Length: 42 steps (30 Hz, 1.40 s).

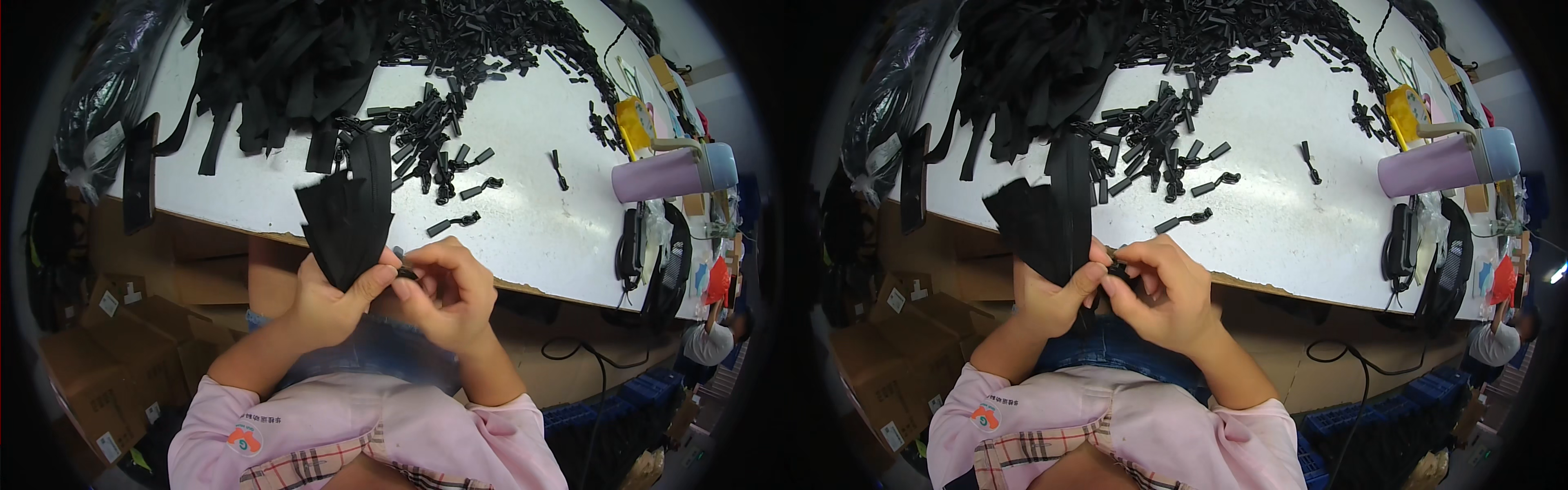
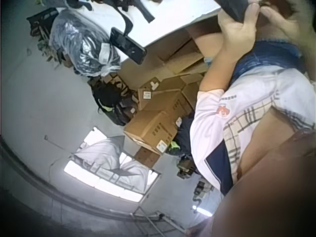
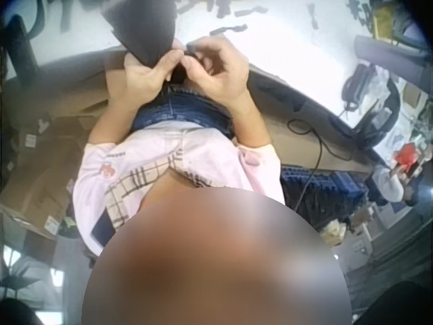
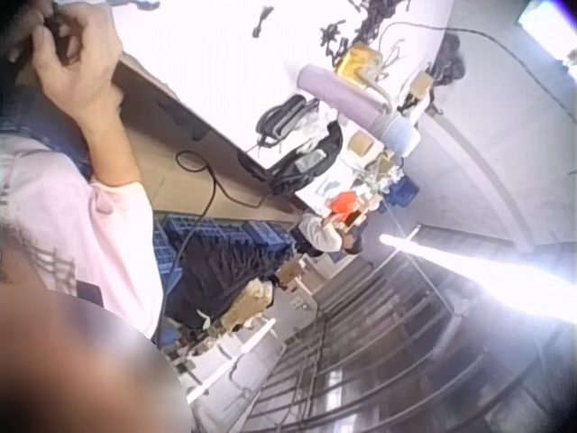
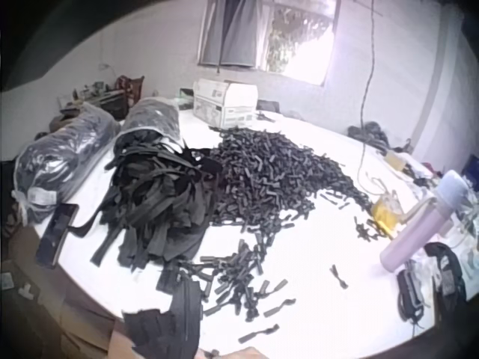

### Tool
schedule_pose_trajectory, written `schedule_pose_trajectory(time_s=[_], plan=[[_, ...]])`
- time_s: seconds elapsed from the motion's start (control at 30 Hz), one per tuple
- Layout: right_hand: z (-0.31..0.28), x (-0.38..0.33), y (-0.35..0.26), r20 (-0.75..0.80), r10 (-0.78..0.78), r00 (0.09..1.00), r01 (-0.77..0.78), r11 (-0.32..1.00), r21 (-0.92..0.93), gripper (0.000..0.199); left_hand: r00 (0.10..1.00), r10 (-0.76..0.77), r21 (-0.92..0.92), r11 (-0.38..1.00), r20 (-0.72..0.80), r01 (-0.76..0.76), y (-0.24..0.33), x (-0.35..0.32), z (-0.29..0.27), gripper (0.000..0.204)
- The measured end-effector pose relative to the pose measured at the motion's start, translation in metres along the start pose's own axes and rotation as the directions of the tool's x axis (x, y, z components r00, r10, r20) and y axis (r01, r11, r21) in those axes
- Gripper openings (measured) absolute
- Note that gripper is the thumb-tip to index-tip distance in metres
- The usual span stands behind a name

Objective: Assembling zipper sliders onto zipper tapes by hand at a workbench.

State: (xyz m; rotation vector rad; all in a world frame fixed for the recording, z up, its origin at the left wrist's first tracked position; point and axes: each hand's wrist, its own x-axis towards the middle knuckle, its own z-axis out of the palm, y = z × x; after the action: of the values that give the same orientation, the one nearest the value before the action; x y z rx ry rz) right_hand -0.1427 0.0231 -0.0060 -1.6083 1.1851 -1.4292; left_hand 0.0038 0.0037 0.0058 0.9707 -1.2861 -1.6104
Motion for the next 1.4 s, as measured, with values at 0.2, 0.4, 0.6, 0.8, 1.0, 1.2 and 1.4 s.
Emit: schedule_pose_trajectory(time_s=[0.2, 0.4, 0.6, 0.8, 1.0, 1.2, 1.4], plan=[[-0.008, 0.008, -0.007, 0.482, 0.205, 0.852, -0.214, 0.976, -0.036, 0.013, 0.981, 0.065, -0.069, 0.994, -0.184, -0.079, -0.003, -0.004, 0.006, 0.011], [-0.003, 0.009, -0.017, 0.069, -0.019, 0.997, 0.027, 0.993, -0.117, 0.032, 0.995, -0.100, -0.024, 0.995, 0.019, 0.100, -0.006, 0.000, -0.007, 0.018], [-0.011, 0.021, -0.010, 0.102, -0.016, 0.995, 0.018, 1.000, -0.012, 0.019, 0.993, 0.011, -0.097, 0.995, 0.115, 0.000, -0.017, -0.001, -0.005, 0.027], [-0.005, 0.004, -0.015, 0.191, 0.384, 0.903, -0.428, 0.773, 0.468, 0.005, 0.998, -0.045, -0.228, 0.972, 0.045, 0.054, -0.017, 0.000, -0.005, 0.023], [0.000, -0.005, -0.004, 0.104, 0.319, 0.942, -0.332, 0.845, 0.418, 0.005, 0.998, 0.056, -0.021, 0.998, -0.031, -0.057, -0.016, -0.007, 0.005, 0.011], [-0.007, -0.011, -0.006, 0.344, 0.521, 0.782, -0.569, 0.368, 0.736, 0.004, 0.792, 0.505, 0.399, 0.684, 0.344, -0.610, -0.037, -0.001, -0.008, 0.013], [-0.039, 0.015, 0.010, 0.039, -0.149, 0.988, 0.136, 0.729, -0.671, 0.028, 0.971, -0.226, -0.459, 0.856, 0.083, 0.238, -0.011, 0.002, 0.001, 0.018]])
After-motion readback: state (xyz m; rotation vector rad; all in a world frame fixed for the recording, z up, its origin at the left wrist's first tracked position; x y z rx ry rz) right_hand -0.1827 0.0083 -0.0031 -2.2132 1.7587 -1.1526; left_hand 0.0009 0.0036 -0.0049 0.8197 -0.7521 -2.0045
